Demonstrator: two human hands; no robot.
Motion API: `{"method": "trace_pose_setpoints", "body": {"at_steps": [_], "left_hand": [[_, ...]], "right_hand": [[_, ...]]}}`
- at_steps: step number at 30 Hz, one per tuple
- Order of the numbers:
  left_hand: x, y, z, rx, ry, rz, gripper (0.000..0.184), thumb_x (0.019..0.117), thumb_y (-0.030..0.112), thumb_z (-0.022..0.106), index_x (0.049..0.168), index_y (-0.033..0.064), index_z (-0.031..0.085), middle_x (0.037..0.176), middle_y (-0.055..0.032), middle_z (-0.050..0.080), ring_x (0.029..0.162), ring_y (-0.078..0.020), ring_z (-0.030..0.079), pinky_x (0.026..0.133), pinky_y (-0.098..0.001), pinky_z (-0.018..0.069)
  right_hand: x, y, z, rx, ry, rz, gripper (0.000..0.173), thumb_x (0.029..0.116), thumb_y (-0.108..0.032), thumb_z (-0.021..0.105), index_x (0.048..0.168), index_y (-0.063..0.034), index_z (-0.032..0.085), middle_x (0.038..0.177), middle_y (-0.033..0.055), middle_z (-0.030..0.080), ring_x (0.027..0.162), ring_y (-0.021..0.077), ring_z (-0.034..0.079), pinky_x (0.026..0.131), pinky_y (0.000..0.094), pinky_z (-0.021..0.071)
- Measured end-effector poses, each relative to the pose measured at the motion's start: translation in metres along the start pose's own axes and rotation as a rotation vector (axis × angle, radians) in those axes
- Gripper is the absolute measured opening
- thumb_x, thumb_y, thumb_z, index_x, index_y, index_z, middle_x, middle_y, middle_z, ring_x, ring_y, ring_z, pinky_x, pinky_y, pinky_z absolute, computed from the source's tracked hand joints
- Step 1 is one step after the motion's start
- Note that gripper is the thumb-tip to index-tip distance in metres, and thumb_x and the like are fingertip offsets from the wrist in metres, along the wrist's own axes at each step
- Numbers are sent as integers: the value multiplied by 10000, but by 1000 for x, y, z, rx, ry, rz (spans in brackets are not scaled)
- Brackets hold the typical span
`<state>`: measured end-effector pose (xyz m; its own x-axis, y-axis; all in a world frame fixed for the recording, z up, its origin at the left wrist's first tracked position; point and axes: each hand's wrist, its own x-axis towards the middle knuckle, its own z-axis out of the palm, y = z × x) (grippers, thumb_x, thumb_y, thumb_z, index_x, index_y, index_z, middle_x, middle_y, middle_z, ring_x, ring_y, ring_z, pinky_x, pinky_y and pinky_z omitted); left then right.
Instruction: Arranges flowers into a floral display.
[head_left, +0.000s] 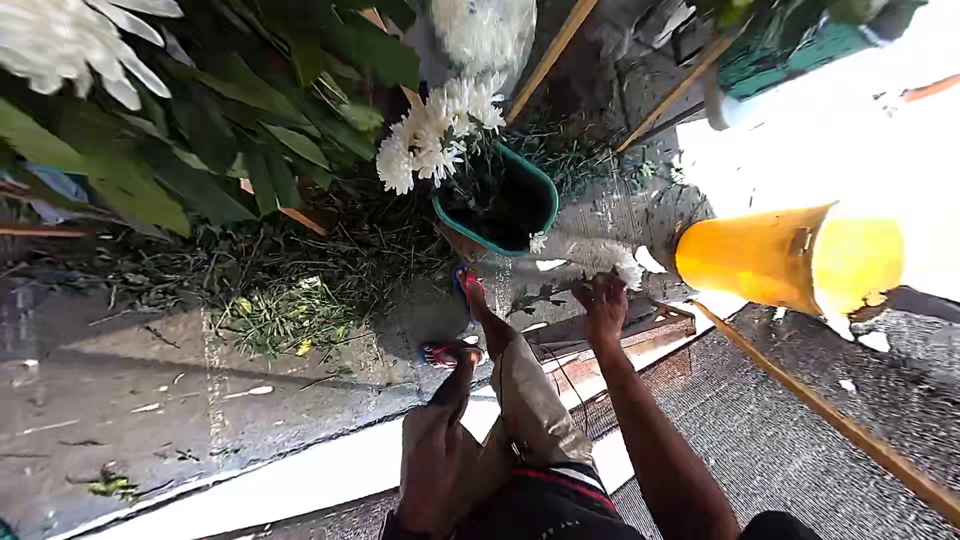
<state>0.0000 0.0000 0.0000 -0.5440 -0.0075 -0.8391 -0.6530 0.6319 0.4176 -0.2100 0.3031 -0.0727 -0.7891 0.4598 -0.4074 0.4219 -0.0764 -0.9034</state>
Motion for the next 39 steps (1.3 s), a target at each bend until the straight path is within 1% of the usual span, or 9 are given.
{"method": "trace_pose_setpoints", "body": {"at_steps": [4, 12, 18, 23, 26, 30, 32, 36, 39], "left_hand": [[-17, 66, -10, -349, 31, 347, 394, 1060, 316, 497, 1265, 19, 654, 1028, -134, 707, 908, -223, 690, 867, -451, 576], [-117, 102, -82, -1057, 395, 620, 405, 1070, 435, 461, 1034, 99, 684, 771, 111, 622, 637, 29, 531, 617, -173, 482], [-162, 60, -86, -1275, 505, 388, 550, 1085, 502, 309, 891, 113, 646, 627, 82, 576, 489, 10, 458, 465, -156, 403], [-170, 66, -120, -1765, 305, 610, 501, 1094, 443, 343, 1295, 67, 605, 778, -19, 621, 507, -61, 518, 435, -200, 452], [-160, 100, -148, -1545, 634, 559, 266, 1057, 230, 530, 1198, 30, 634, 814, -20, 632, 486, -32, 468, 416, -173, 413], [-147, 122, -175, -931, 998, 522, 221, 950, 184, 696, 1108, 30, 706, 935, -7, 735, 813, -78, 683, 772, -282, 587], [-139, 126, -180, -1142, 1106, 599, 252, 985, 160, 614, 1187, 12, 643, 779, 27, 620, 588, -51, 540, 539, -217, 486], [-139, 140, -190, -1921, 793, 597, 389, 1120, 312, 284, 1145, 98, 607, 683, 23, 577, 442, -52, 478, 395, -202, 437], [-128, 158, -188, -1800, 679, 583, 171, 1055, 146, 510, 1027, 33, 635, 641, -29, 570, 421, -55, 447, 383, -202, 402]], "right_hand": [[-115, -121, 43, 263, -176, 184, 279, 1109, -138, 395, 1354, -7, 415, 1108, 120, 619, 865, 212, 698, 781, 414, 632], [-226, -200, 97, 264, -707, 216, 154, 1077, -79, 448, 1168, -4, 546, 994, 104, 677, 870, 212, 703, 817, 420, 621], [-210, -240, 140, 373, -625, 168, 136, 1100, -147, 437, 1186, -81, 519, 959, 41, 631, 832, 158, 661, 794, 364, 600], [-216, -261, 168, 170, -952, 119, 153, 1094, -148, 457, 1174, -51, 543, 1020, 86, 662, 874, 189, 671, 796, 379, 596], [-233, -255, 186, 47, -1249, -10, 176, 1061, -110, 512, 1150, 22, 586, 1035, 91, 690, 943, 163, 676, 872, 347, 578], [-232, -261, 200, -22, -1447, -83, 182, 1046, -108, 548, 1152, 32, 602, 1029, 70, 680, 947, 137, 665, 894, 330, 571], [-223, -268, 202, -35, -1458, -11, 218, 1070, -146, 514, 1203, 17, 572, 1018, 91, 664, 872, 179, 672, 792, 366, 599], [-212, -275, 197, -145, -1476, 89, 274, 1104, -217, 438, 1244, -30, 580, 897, 40, 618, 599, 113, 568, 509, 267, 516], [-209, -276, 193, -245, -1519, 61, 259, 1094, -241, 484, 1156, -30, 621, 842, 32, 642, 553, 84, 540, 481, 235, 473]]}}
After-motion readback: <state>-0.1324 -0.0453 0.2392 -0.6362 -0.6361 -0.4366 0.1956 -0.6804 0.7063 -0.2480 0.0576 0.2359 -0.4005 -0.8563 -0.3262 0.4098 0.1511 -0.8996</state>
